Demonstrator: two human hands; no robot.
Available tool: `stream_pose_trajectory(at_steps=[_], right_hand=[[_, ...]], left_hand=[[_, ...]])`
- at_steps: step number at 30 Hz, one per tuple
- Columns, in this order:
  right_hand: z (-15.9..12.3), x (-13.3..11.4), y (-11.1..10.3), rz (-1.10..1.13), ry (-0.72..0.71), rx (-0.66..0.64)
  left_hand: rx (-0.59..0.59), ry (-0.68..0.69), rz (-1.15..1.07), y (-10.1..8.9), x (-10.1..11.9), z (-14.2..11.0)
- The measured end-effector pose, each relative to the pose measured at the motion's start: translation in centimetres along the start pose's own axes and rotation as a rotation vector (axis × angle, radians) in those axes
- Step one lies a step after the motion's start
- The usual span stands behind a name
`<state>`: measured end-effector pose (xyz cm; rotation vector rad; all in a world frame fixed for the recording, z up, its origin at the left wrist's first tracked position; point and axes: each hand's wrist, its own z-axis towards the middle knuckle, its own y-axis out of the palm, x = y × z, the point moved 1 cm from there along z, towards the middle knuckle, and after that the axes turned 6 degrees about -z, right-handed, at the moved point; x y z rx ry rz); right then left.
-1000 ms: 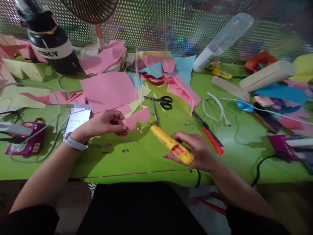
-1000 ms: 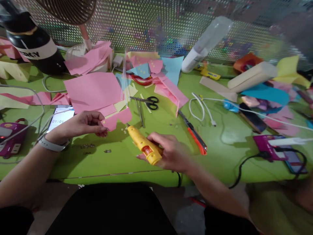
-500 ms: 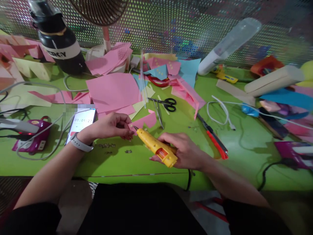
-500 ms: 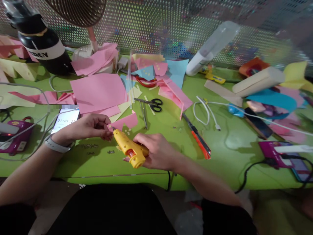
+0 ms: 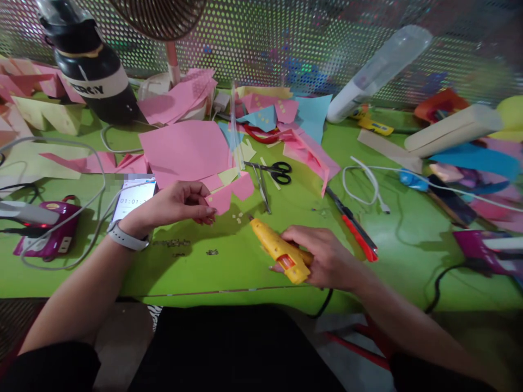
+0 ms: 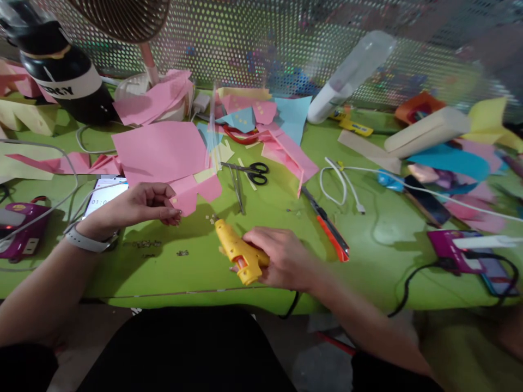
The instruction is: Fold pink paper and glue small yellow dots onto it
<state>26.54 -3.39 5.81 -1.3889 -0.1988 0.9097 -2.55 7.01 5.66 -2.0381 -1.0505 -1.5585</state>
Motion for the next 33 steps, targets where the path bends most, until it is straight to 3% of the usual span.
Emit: stream_pose_trajectory(at_steps=[5,9,13,19,21,23,27,30,33], right_hand=[[-3.0,2.6,0.8,-0.261,0.12,-0.056],[-3.1,2.8,-0.3,-0.228,0.092,-0.138],[-0.7,3.6,-1.6,-0.196,0.152,0.032],[4.5,7.5,-0.8,-0.452,0.234,0.026],[5.4,8.3,-0.6,-0.435,0.278,0.019],[5.8,8.4,-0.3,-0.386,0.24,-0.046],[6.4,8.3,0.6,-0.477,-0.006,-0.198],[7.6,8.9,1.2,-0.599,-0.113,-0.187],[8.7,9.8,1.3,-0.557,-0.151,-0.139]], left_hand=[[0.112,0.027,-0.035,-0.7,0.6,-0.2],[0.164,0.056,0.018,-1.0,1.1,-0.6],[0.164,0.059,0.049,-1.4,1.3,-0.7],[0.188,0.058,0.058,-1.6,1.3,-0.6],[0.2,0.064,0.047,-1.6,1.3,-0.6],[0.19,0.061,0.046,-1.6,1.3,-0.7],[0.156,0.044,0.053,-1.7,1.0,-0.5],[0.141,0.041,0.048,-1.8,0.7,-0.3],[0.133,0.045,0.045,-1.9,0.5,-0.3]])
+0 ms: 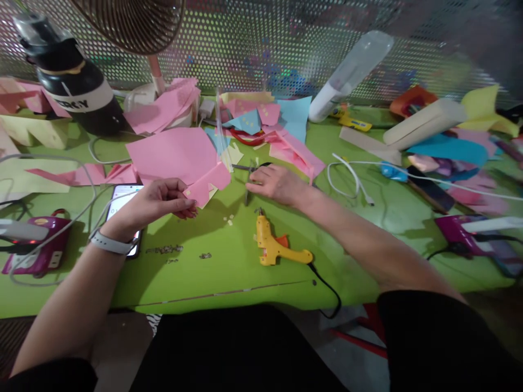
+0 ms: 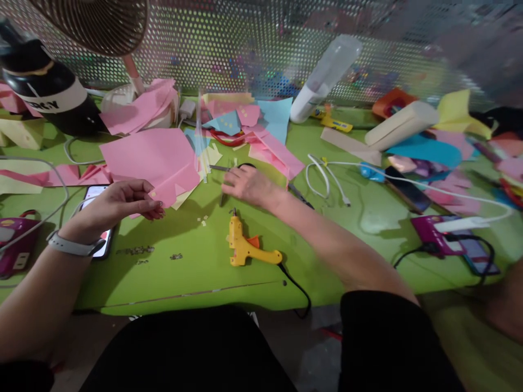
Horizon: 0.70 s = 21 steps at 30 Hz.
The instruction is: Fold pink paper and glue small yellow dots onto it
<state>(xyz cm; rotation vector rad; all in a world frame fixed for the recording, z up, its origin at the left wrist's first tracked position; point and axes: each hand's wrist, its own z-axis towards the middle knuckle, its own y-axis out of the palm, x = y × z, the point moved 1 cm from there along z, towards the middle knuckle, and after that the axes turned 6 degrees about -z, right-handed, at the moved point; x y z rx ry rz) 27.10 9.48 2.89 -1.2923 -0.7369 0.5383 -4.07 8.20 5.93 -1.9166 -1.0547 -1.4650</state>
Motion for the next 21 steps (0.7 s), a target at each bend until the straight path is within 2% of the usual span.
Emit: stream_pose_trajectory(at_steps=[3,5,7,9,11,13,15,17,19,21], right_hand=[[0.3,0.9,0.1,0.081,-0.026,0.039],[0.1,1.2,-0.2,0.147,0.025,0.088],[-0.3,1.2,-0.7,0.251,0.163,0.194],[-0.8,0.8,-1.2,0.413,0.371,0.368],[-1.4,0.2,-1.4,0.63,0.576,0.533],[-1.8,-0.5,-1.1,0.865,0.715,0.612],[-2.0,-1.2,-0.5,1.054,0.759,0.585],[-2.1,-1.7,0.1,1.141,0.76,0.523],[-2.1,-2.0,0.5,1.136,0.747,0.478],[-2.1,-2.2,0.5,1.082,0.75,0.491]], left_hand=[[-0.017,0.009,-0.013,0.0,-0.1,0.0],[-0.022,0.015,-0.016,0.0,-0.1,0.1],[-0.018,0.018,-0.009,0.0,-0.1,0.1],[-0.016,0.018,-0.003,0.1,0.0,0.0],[-0.018,0.01,0.004,0.2,0.2,0.0],[-0.023,-0.005,0.006,0.3,0.2,0.1],[-0.024,-0.017,-0.006,0.4,0.2,0.1],[-0.016,-0.02,-0.021,0.5,0.1,0.1],[-0.005,-0.019,-0.025,0.6,0.1,0.1],[-0.002,-0.02,-0.022,0.7,0.1,0.2]])
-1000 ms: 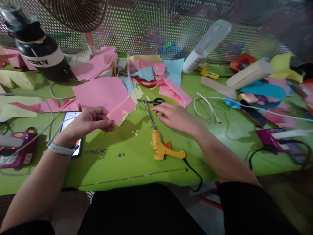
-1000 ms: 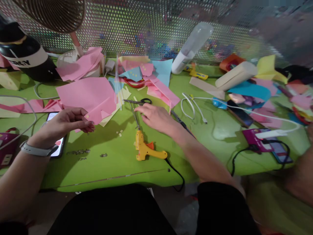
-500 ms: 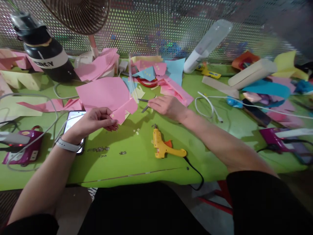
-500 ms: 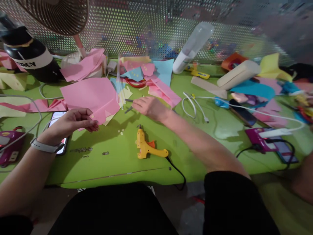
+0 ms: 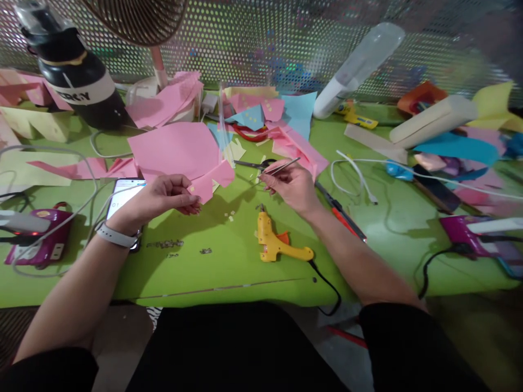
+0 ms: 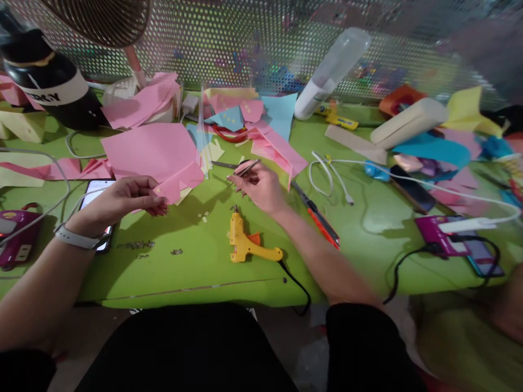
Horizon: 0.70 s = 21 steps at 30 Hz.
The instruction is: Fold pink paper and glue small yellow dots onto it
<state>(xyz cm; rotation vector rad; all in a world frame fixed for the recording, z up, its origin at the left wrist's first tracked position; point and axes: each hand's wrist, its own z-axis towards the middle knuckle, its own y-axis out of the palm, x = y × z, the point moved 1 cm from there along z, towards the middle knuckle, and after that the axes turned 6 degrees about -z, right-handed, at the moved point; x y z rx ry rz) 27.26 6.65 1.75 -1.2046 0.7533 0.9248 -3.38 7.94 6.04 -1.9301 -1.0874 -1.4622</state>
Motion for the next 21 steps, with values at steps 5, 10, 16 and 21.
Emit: stream_pose_trajectory(at_steps=[5,10,16,21], right_hand=[[-0.2,0.1,-0.3,0.021,0.052,0.003],[-0.1,0.0,-0.9,-0.138,-0.035,-0.156],[-0.2,0.0,-1.5,-0.255,0.033,-0.239],[-0.5,-0.2,-1.3,-0.208,0.045,-0.219]], left_hand=[[-0.019,-0.007,-0.003,-0.1,-0.3,0.2],[-0.053,-0.01,-0.034,-0.4,-0.9,0.5],[-0.034,-0.031,-0.048,-0.1,-0.9,0.6],[-0.034,-0.04,-0.045,-0.1,-1.0,0.7]])
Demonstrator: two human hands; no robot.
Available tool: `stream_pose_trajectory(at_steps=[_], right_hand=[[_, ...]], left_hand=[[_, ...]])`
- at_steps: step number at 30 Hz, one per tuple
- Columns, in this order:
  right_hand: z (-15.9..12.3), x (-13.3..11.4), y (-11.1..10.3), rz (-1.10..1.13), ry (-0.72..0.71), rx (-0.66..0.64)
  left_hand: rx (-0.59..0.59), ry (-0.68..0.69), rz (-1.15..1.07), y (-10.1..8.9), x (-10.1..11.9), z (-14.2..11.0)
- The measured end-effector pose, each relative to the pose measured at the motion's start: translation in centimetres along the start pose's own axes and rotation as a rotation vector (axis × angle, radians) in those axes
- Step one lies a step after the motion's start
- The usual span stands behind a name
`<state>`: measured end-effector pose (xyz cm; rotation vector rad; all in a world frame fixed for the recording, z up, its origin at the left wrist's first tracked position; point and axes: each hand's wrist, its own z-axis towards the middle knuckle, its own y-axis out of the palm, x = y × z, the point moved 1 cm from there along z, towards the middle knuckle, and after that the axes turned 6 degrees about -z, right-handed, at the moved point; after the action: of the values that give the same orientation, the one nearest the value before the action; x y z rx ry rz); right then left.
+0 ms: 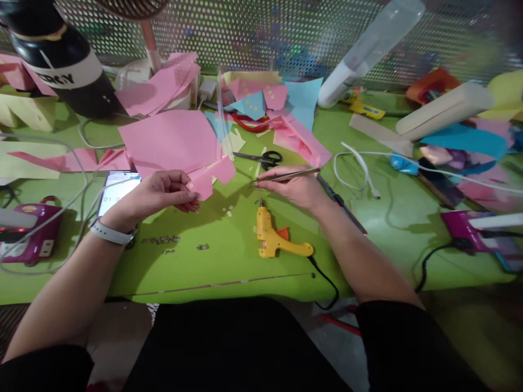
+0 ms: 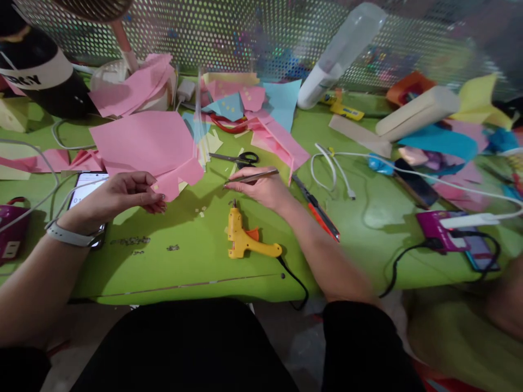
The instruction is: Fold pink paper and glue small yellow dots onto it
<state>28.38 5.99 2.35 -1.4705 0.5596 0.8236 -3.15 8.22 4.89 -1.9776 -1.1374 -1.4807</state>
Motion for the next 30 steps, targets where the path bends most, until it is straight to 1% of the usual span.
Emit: stream_pose_trajectory(at_steps=[3,8,11,15,23,30], right_hand=[[-0.3,-0.6,0.3,0.087,-0.009,-0.018],[-0.9,-2.0,1.1,0.157,-0.004,-0.209],[-0.8,-2.5,1.5,0.157,0.027,-0.28],[-0.6,-2.7,1.8,0.223,0.049,-0.35],[-0.4,-2.6,1.8,0.198,0.08,-0.368],[-0.4,-2.5,1.7,0.138,0.036,-0.346]], left_hand=[[0.002,-0.002,-0.002,0.1,0.0,0.0],[-0.01,-0.001,0.004,0.2,0.0,0.1],[-0.011,-0.009,0.006,0.2,0.0,0.1],[-0.023,0.007,0.002,0.1,-0.1,0.0],[-0.063,0.027,-0.013,0.1,-0.4,0.0],[-0.048,0.023,-0.019,0.3,-0.2,0.0]])
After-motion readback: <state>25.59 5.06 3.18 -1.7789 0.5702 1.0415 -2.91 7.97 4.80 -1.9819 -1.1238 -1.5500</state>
